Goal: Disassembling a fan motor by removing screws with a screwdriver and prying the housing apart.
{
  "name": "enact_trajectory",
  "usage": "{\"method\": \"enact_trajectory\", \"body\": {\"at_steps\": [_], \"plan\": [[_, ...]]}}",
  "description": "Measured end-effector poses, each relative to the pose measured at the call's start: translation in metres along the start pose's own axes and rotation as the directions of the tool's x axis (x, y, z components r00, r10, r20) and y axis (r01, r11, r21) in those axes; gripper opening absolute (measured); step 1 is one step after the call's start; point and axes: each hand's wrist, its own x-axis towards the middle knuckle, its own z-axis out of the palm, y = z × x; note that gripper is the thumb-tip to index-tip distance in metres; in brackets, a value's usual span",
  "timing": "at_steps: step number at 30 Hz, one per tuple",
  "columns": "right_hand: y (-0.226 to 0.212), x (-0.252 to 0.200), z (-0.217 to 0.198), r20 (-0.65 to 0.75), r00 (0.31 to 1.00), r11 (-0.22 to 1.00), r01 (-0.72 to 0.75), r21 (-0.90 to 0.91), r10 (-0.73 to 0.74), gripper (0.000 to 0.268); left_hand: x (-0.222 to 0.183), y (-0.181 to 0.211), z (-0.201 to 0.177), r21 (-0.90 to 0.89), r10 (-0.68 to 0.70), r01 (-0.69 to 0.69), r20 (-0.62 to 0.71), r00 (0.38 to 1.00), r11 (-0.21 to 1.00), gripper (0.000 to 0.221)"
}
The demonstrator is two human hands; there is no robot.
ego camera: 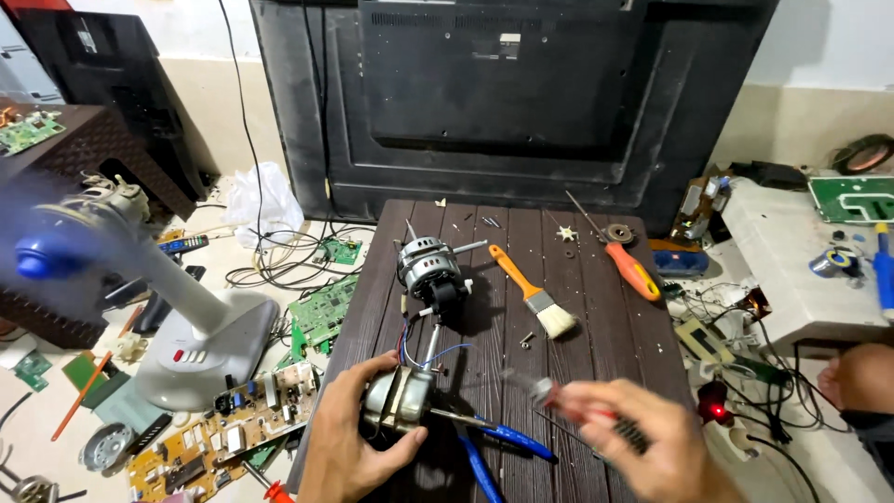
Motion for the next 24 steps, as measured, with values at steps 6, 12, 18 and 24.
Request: {"method": "enact_trajectory", "body": {"at_steps": [6, 12, 18, 24], "plan": [[-0.014, -0.003, 0.055, 0.107, 0.977, 0.958, -0.202, 0.204, 0.183, 0.036, 0.000, -0.005, 0.001, 0.155, 0.100, -0.099, 0.002, 0.995, 0.983, 0.081], [-0.026, -0.002, 0.077, 0.117, 0.965, 0.932, -0.256, 0.255, 0.233, 0.039, 0.005, 0.008, -0.004, 0.278, 0.179, -0.194, 0.079, 0.981, 0.941, 0.074], [-0.017, -0.004, 0.103, 0.107, 0.934, 0.887, -0.356, 0.293, 0.340, 0.039, 0.006, 0.011, 0.003, 0.281, 0.188, -0.194, 0.050, 0.981, 0.940, 0.070], [-0.001, -0.005, 0.110, 0.125, 0.954, 0.906, -0.297, 0.303, 0.271, 0.040, 0.006, 0.004, 0.009, 0.184, 0.108, -0.108, 0.006, 0.994, 0.977, 0.069]]}}
